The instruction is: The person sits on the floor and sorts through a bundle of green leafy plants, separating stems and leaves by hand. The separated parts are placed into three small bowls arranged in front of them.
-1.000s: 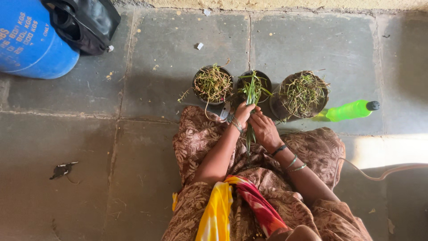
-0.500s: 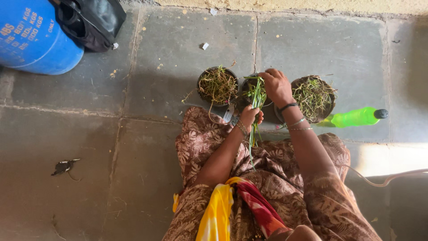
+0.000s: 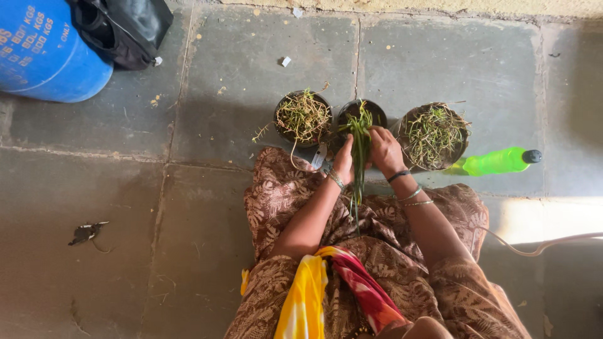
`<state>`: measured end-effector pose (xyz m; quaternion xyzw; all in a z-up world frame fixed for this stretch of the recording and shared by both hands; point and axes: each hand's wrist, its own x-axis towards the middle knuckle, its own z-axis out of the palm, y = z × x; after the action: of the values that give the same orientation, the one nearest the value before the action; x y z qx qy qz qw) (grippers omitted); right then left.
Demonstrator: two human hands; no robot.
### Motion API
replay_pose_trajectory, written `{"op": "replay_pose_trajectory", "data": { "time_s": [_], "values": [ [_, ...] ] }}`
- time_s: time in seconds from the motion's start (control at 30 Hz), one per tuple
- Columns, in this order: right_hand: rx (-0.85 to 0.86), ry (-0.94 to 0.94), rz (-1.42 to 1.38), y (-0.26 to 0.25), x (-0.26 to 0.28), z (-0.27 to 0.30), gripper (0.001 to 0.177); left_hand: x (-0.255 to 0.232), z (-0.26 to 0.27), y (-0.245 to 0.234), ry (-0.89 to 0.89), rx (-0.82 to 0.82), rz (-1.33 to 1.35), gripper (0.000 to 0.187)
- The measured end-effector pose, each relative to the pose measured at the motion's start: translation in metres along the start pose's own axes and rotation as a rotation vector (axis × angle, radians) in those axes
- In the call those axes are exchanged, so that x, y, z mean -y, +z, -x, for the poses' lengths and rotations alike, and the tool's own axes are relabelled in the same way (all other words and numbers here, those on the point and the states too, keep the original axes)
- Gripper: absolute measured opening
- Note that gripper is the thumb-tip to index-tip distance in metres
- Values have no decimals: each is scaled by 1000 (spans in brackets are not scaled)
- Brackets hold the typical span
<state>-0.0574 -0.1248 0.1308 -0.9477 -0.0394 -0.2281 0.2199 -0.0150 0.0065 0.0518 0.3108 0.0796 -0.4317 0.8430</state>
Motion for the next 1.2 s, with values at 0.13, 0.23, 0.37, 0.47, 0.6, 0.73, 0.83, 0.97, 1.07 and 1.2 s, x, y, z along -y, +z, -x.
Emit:
{"op": "replay_pose_trajectory", "data": {
  "time_s": [0.13, 0.23, 0.37, 0.47, 0.6, 0.73, 0.83, 0.97, 1.07, 1.2],
  "values": [
    [25, -136, 45, -5, 13, 18, 32, 1, 1, -5, 29, -108, -114, 52],
    [73, -176, 87, -15, 24, 28, 27, 9, -10, -14, 98, -58, -69, 49],
    [91, -349, 60, -28, 48, 35, 28, 11, -24, -30, 55, -62, -261, 43],
    [117, -352, 55, -40, 68, 41, 29, 20, -40, -45, 114, 46, -324, 35],
    [360, -188, 16, -53, 78, 46, 22, 27, -54, -60, 37, 64, -335, 38],
    [391, -58, -218, -68, 52, 31, 22, 37, -50, -54, 127, -44, -393, 36],
    [164, 109, -219, -58, 15, -12, 20, 34, -38, -42, 22, -34, -231, 33],
    [72, 296, -111, -3, -39, -69, 24, 23, -32, -33, 47, -30, -289, 31],
    [182, 338, -62, 42, -68, -74, 26, 25, -30, -36, 49, -13, -271, 31],
    [294, 559, -309, 54, -78, -64, 26, 25, -31, -36, 28, -19, -236, 31]
  ]
}}
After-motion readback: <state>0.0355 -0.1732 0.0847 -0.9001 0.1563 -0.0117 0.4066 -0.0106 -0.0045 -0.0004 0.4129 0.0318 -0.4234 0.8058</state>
